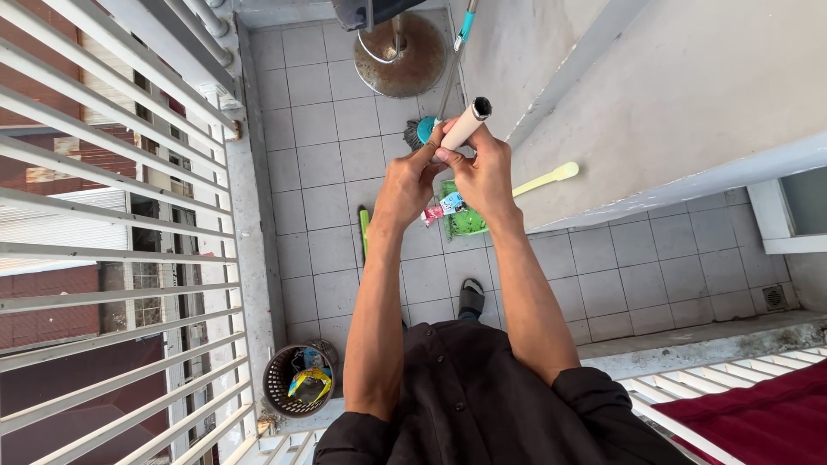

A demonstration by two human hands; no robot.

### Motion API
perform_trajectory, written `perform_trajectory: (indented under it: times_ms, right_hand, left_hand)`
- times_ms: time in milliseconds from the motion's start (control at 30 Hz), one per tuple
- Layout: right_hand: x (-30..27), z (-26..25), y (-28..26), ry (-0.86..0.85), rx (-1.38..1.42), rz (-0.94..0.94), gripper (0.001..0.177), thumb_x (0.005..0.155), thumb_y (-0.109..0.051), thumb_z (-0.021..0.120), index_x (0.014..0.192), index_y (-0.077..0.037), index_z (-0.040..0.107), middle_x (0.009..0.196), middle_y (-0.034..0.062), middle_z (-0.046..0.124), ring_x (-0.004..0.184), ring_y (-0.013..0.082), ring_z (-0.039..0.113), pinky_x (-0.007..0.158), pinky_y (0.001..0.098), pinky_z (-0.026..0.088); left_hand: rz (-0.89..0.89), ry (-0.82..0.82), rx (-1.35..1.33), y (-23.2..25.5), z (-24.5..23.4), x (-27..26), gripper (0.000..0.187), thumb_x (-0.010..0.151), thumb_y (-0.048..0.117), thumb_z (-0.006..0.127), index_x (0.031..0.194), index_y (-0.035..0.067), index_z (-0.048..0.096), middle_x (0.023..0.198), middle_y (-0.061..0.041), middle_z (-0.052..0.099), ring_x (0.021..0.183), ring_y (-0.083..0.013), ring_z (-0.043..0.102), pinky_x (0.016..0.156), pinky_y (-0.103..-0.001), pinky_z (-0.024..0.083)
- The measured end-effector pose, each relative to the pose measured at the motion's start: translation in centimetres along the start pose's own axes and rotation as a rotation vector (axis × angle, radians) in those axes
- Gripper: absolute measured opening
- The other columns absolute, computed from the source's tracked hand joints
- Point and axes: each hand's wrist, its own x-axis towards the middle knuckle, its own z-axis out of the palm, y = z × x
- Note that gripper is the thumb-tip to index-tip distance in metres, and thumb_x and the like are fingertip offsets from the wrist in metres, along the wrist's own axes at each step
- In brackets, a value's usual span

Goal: Assembling a broom handle or cleaning tool on a balcony.

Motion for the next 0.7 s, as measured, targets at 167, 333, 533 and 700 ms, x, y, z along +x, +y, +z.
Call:
perform_trajectory:
  times_ms: [167,333,533,700]
  right_hand:
    - [-0.1,0.5,0.4,-0.010,0.017,0.031,0.028,0.092,0.006,0.076,0.114,-0.001,0.060,0.109,0.0088,0.073,0.101,0.0200,0.076,0.078,0.0319,0.065]
    - [-0.2,0.3,1.2,-0.024,0.011,0.008,0.027,0.094,0.005,0.076,0.114,0.000,0.060,0.111,0.0090,0.073,0.101,0.0200,0.075,0.077,0.0312,0.065]
    - [0.1,-1.2,1.2,-0.038,-0.024,0.000,0.028,0.093,0.008,0.074,0.114,0.000,0.058,0.110,0.0098,0.072,0.098,0.0204,0.075,0.067,0.0303,0.064]
    - [0.1,-2.7,1.3,-0.027,-0.060,-0.053,0.029,0.093,0.012,0.071,0.114,0.000,0.056,0.111,0.0120,0.072,0.099,0.0242,0.075,0.072,0.0326,0.066]
  left_hand:
    - [-0.005,-0.001,0.015,-0.8,0.0,-0.1,0.074,0.084,-0.016,0.066,0.150,0.015,0.052,0.107,-0.022,0.075,0.095,-0.0338,0.077,0.079,-0.038,0.064]
    - [-0.010,0.008,-0.008,-1.2,0.8,-0.2,0.074,0.085,-0.017,0.065,0.150,0.015,0.052,0.108,-0.023,0.074,0.094,-0.0338,0.077,0.079,-0.038,0.065]
    - [-0.005,0.011,0.000,-0.1,2.0,0.4,0.072,0.086,-0.014,0.065,0.150,0.014,0.050,0.106,-0.020,0.075,0.090,-0.0327,0.078,0.077,-0.038,0.064]
    - [-0.019,-0.052,-0.053,1.1,3.1,1.0,0.060,0.097,-0.006,0.064,0.152,0.013,0.049,0.108,-0.018,0.076,0.097,-0.0321,0.078,0.079,-0.041,0.062]
